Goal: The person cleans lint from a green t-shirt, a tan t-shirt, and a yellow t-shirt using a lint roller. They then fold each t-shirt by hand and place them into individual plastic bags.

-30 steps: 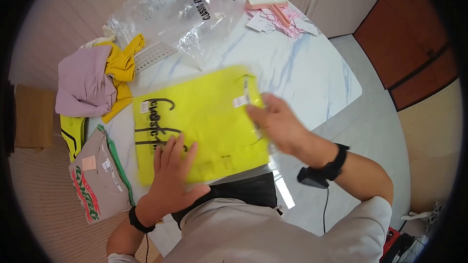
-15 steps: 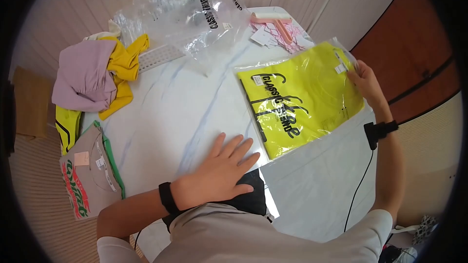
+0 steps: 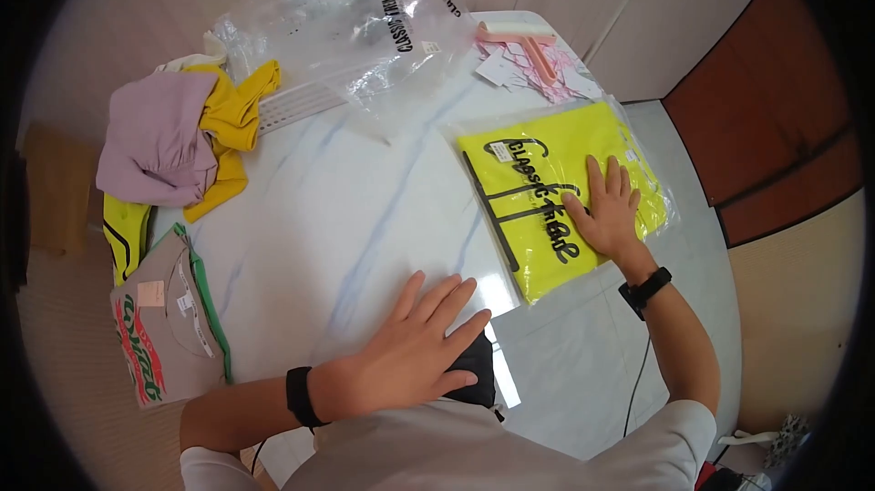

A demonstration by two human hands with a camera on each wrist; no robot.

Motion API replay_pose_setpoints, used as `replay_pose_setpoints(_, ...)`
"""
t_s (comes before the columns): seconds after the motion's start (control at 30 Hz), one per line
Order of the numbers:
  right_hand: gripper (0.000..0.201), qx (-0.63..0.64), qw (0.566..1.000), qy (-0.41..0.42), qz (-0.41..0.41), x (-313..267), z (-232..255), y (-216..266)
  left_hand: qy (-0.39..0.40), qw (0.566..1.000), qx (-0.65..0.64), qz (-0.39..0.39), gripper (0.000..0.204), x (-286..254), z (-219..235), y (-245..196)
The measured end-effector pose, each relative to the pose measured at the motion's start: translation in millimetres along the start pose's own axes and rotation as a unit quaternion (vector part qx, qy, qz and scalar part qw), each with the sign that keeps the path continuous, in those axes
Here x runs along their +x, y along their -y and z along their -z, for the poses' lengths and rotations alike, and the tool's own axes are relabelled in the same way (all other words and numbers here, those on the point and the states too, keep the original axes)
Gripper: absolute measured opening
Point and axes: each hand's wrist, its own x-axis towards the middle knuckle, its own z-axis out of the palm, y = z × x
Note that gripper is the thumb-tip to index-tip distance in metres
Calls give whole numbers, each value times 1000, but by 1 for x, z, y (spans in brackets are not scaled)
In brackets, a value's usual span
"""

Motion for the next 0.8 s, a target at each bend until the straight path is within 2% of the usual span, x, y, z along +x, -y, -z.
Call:
replay_pose_setpoints(0.1,85,-13,1000,4,1,1,1,-2,-6,1000,-11,12,74,-10,10,-3)
replay_pose_setpoints(0.17,82,-5,999,-19,32,6,-14,-24,-25,999,-8,33,73,-27,16,-3)
replay_pose_setpoints(0.23,75,-11,994,-41,105,16,-29,-53,-65,996,-51,42,71,-49,21,-1)
replay_pose_setpoints(0.27,73,28,993,-50,107,18,-33,-65,-86,992,-67,54,71,-63,25,0)
replay_pose_setpoints(0.3,70,189,974,-69,105,15,-28,-58,-114,987,-72,88,70,-81,29,3)
replay_pose_setpoints(0.33,67,233,962,-114,81,7,-28,-52,-143,980,-75,114,69,-95,32,4)
replay_pose_setpoints(0.37,64,163,973,-126,100,-6,0,-18,-172,973,-80,132,69,-112,35,10)
replay_pose_setpoints(0.4,62,190,964,-136,124,-16,11,7,-237,958,-49,155,69,-132,35,22)
replay_pose_setpoints(0.47,54,273,944,-92,158,-36,33,57,-308,917,16,254,70,-180,43,39)
replay_pose_setpoints(0.53,46,323,925,-24,198,-52,50,96,-323,860,83,387,71,-226,52,43)
replay_pose_setpoints(0.7,31,423,852,149,269,-70,79,198,-309,808,149,479,74,-312,55,40)
replay_pose_setpoints(0.8,32,437,776,237,388,-67,90,260,-402,707,153,561,87,-337,39,42)
